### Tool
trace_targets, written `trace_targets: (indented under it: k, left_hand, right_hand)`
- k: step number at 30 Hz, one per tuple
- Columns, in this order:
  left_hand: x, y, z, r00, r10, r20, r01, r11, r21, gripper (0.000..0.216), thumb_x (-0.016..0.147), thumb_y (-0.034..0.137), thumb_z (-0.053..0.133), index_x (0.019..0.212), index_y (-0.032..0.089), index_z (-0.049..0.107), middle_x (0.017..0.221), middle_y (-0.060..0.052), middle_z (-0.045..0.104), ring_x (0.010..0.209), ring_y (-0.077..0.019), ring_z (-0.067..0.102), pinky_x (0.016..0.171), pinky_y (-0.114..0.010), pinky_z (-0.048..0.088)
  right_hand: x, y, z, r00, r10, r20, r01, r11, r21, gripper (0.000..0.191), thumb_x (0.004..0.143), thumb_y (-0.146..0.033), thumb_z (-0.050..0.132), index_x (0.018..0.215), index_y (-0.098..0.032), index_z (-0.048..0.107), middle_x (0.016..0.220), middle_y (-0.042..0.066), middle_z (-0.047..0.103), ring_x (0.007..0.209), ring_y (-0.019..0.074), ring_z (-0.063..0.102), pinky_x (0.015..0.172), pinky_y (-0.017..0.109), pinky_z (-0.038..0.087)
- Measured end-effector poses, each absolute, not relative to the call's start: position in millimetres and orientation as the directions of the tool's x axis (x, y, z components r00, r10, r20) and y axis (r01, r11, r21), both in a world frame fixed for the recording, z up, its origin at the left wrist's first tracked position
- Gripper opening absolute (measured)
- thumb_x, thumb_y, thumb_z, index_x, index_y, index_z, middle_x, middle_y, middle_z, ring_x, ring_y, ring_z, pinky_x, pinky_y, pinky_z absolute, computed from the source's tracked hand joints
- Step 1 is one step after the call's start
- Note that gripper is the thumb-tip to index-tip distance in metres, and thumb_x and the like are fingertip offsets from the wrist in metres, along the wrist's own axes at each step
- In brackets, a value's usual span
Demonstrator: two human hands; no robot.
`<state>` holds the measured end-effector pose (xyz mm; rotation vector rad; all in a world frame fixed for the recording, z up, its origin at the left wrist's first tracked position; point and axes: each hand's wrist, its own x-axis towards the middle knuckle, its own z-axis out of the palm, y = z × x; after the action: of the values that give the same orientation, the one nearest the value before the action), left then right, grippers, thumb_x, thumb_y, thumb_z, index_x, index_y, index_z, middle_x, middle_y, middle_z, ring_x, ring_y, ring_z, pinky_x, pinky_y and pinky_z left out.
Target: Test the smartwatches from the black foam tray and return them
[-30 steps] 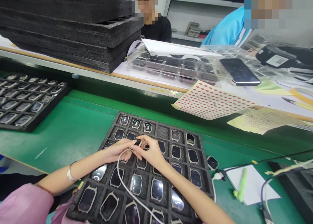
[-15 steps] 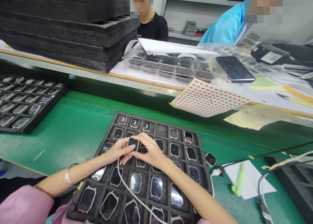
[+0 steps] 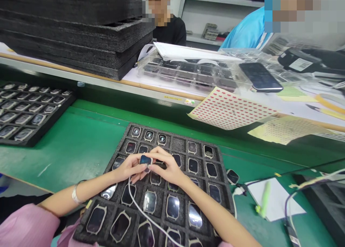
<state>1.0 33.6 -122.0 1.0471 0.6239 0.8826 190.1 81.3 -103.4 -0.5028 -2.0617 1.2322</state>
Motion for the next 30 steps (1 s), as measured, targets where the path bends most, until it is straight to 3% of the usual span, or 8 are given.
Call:
trace_targets:
  k: [5,9,18,24,30]
  left_hand:
    - [-1.9,33.6,-122.8,0.611,0.792,-0.004,-0.351,0.275,0.895,0.034,0.082,0.043,0.064,0.086,0.011,0.055,0.060,-0.002,0.061,0.030,-0.0056,0.046,0.029,-0.015,0.031]
    - [-2.5,34.1,-124.1,0.666,0.746,0.004,-0.372,0.329,0.868,0.034,0.081,0.043,0.065,0.087,0.010,0.056,0.061,-0.003,0.062,0.031,-0.0061,0.047,0.029,-0.015,0.031]
    - [2.4,48.5,-128.5,0.685,0.727,0.036,-0.342,0.278,0.897,0.045,0.076,0.055,0.066,0.082,0.011,0.056,0.059,-0.002,0.060,0.031,-0.0074,0.047,0.027,-0.017,0.030]
    - [7.7,40.4,-122.7,0.409,0.912,-0.017,-0.268,0.138,0.953,0.047,0.080,0.055,0.060,0.096,0.012,0.053,0.054,0.002,0.056,0.028,-0.0055,0.041,0.027,-0.015,0.027]
    - [8.8,36.2,-126.1,0.389,0.919,-0.059,-0.235,0.161,0.958,0.043,0.082,0.052,0.058,0.097,0.012,0.052,0.055,0.003,0.056,0.029,-0.0047,0.041,0.028,-0.014,0.028]
  right_hand:
    - [189.5,82.5,-105.6,-0.735,0.625,0.264,-0.139,0.242,-0.960,0.029,0.084,-0.037,0.068,0.110,-0.023,0.069,0.092,0.007,0.056,0.087,0.0194,0.055,0.078,0.036,0.047]
    - [188.7,81.8,-106.8,-0.739,0.629,0.242,-0.153,0.194,-0.969,0.031,0.082,-0.040,0.070,0.108,-0.023,0.070,0.091,0.007,0.057,0.086,0.0191,0.056,0.076,0.036,0.048]
    - [194.1,91.7,-107.7,-0.717,0.636,0.286,-0.109,0.303,-0.947,0.028,0.083,-0.043,0.066,0.107,-0.029,0.071,0.086,0.008,0.059,0.079,0.0217,0.058,0.070,0.035,0.051]
    - [192.6,92.9,-98.4,-0.708,0.651,0.274,0.055,0.438,-0.897,0.035,0.090,-0.035,0.058,0.124,-0.025,0.060,0.096,0.009,0.060,0.087,0.0215,0.059,0.078,0.035,0.051]
    - [192.0,85.9,-98.0,-0.707,0.637,0.307,0.137,0.549,-0.825,0.040,0.089,-0.036,0.060,0.126,-0.020,0.055,0.101,0.009,0.058,0.082,0.0194,0.055,0.078,0.037,0.050]
